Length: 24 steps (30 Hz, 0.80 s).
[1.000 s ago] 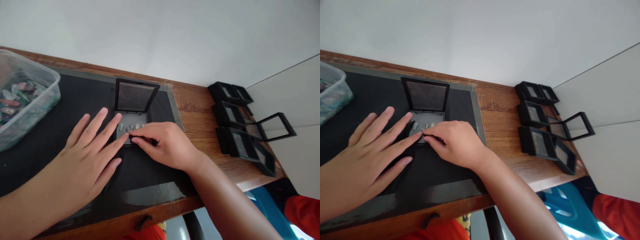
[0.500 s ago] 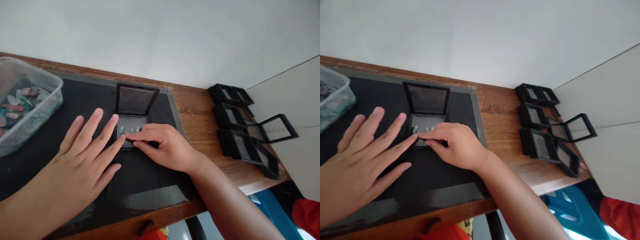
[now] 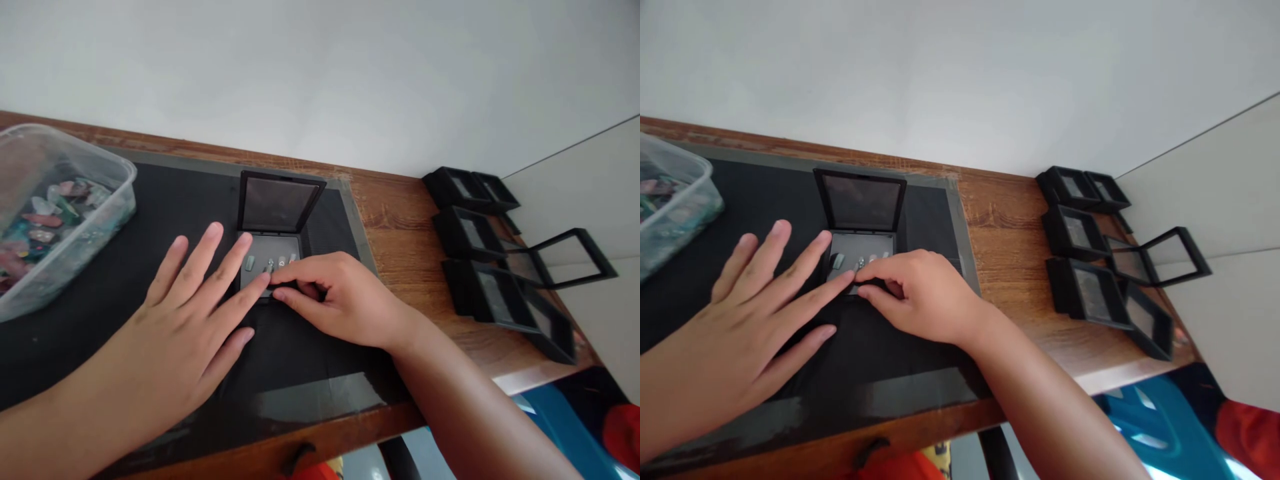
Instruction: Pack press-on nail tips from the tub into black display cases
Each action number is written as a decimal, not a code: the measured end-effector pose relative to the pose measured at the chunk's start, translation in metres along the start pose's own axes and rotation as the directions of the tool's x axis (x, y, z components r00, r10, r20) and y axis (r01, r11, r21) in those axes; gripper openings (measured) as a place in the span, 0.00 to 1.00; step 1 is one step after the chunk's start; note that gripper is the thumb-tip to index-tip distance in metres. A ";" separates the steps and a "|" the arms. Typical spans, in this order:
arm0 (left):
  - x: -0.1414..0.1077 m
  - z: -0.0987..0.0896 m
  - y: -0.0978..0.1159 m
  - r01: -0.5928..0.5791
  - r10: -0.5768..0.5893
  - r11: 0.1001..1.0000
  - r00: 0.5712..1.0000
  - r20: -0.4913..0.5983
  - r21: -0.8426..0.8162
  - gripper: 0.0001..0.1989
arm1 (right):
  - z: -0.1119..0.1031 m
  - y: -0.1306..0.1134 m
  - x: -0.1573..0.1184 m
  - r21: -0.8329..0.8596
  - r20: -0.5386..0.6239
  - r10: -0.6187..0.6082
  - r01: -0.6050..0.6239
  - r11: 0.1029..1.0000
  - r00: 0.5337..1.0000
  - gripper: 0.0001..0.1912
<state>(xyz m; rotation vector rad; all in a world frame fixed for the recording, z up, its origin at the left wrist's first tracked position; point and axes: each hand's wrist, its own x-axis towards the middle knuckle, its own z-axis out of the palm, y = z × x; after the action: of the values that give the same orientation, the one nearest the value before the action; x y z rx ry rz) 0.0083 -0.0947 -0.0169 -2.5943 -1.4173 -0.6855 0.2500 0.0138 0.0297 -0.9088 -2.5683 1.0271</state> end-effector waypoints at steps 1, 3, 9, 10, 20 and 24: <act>0.000 -0.001 0.000 0.000 0.000 1.000 1.000 0.001 -0.009 0.27 | -0.001 0.000 0.000 0.022 0.005 -0.011 0.011 1.000 1.000 0.09; 0.001 -0.002 -0.001 0.002 -0.002 1.000 1.000 -0.013 -0.032 0.25 | -0.003 0.001 0.000 0.060 0.006 -0.030 0.030 0.998 1.000 0.08; 0.002 -0.002 -0.008 0.000 0.000 0.999 1.000 -0.006 -0.043 0.25 | -0.004 0.004 -0.001 0.012 -0.069 -0.023 0.024 1.000 0.997 0.08; 0.002 -0.002 -0.008 0.004 -0.004 0.999 1.000 -0.004 -0.038 0.24 | -0.004 0.004 -0.001 -0.010 -0.080 -0.025 0.025 1.000 0.996 0.07; -0.004 -0.001 -0.007 0.100 -0.102 0.990 0.995 -0.013 -0.102 0.24 | 0.001 -0.002 -0.001 -0.089 -0.053 0.025 -0.030 0.996 0.998 0.08; -0.006 0.001 -0.010 0.056 -0.055 0.995 0.998 0.017 -0.080 0.23 | 0.007 -0.001 0.000 -0.109 -0.093 -0.043 0.033 0.993 0.995 0.11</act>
<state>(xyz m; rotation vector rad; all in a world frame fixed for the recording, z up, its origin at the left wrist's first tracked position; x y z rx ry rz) -0.0027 -0.0931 -0.0216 -2.6346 -1.5016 -0.7468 0.2470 0.0094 0.0249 -0.9082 -2.5718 0.8215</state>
